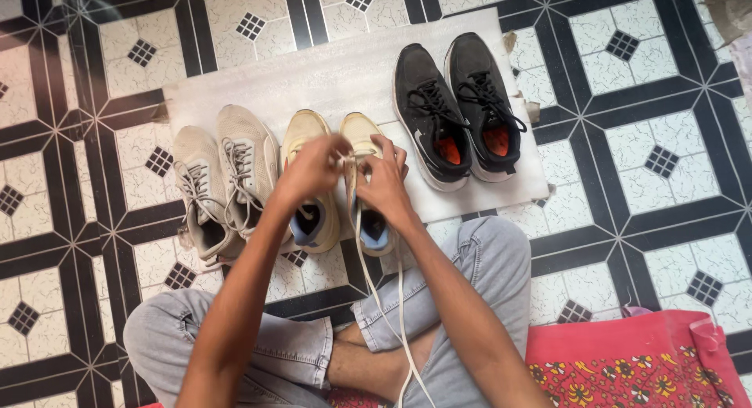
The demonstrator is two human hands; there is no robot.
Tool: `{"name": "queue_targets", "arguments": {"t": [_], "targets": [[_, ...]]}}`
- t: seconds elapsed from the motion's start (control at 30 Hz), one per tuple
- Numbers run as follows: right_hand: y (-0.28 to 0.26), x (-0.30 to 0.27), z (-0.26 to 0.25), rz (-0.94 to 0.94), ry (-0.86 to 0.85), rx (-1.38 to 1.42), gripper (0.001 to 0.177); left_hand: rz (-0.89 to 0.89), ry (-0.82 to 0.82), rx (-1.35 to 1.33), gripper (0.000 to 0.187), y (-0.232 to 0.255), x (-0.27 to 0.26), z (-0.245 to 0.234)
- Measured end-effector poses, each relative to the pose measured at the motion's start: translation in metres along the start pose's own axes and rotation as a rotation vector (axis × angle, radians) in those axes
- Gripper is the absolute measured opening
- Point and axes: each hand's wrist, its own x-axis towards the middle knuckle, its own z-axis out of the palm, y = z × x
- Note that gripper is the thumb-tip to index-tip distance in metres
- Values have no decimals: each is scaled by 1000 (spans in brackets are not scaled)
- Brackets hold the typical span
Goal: The person sits cross-legged on the floor and laces a pair of beige sneakers. They thread the laces through the eyelets, pull them tight, and tie a knot, repeating the process to secure the shoe.
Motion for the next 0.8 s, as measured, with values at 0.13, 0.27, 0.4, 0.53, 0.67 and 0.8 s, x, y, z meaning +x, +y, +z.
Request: {"name": "queue_targets", "arguments": {"t": [0.13, 0.27, 0.4, 0.53, 0.67, 0.8], "targets": [[2, 1, 2, 41, 20, 92, 14, 147, 13, 115, 81, 24, -43, 12], [3, -1, 2, 0, 101, 148, 10, 161, 226, 54, 69, 36, -54, 32], [6, -4, 1, 48, 63, 159, 5, -19, 311, 62, 73, 36, -52, 52], [7, -6, 2, 20, 79, 139, 5, 14, 455, 109, 73, 31, -47, 67], [14, -6, 1, 8, 63, 134, 7, -29, 489, 150, 77, 27, -44, 76], [16, -3, -7, -12, 39, 130, 8, -29, 503, 194, 78, 29, -41, 79]]}}
